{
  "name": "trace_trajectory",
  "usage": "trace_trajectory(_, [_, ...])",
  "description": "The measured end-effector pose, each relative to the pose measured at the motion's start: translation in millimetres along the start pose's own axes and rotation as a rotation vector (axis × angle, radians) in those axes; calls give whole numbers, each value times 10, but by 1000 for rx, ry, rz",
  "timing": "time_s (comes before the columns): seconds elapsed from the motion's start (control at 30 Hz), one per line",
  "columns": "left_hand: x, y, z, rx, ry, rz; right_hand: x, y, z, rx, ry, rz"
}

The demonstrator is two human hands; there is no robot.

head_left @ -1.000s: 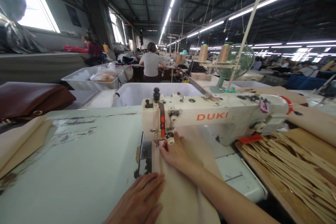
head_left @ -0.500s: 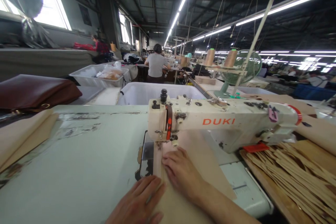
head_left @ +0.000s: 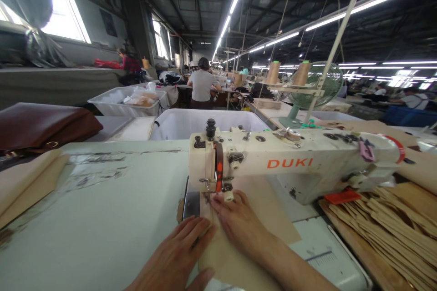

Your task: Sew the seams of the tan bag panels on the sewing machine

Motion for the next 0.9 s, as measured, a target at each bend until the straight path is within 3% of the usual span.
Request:
trace_trajectory(0.27, [-214,26,240,48,-89,58,16,32,8,14,145,-78])
trace_trajectory(0.57, [-167,10,233,33,-60,33,-38,47,-102,-14,113,-55])
trace_trajectory(0.9, [-505,-105,449,130,-63,95,0,74,-134,-28,44,-132])
Point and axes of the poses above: each hand's wrist, its own y-axis towards the middle knuckle, its own x-axis out of the back of the hand, z = x × y, the point moved 6 cm from there along y, towards the middle knuckle, and after that the axes turned 7 degrees about -x, right-handed, at the moved point
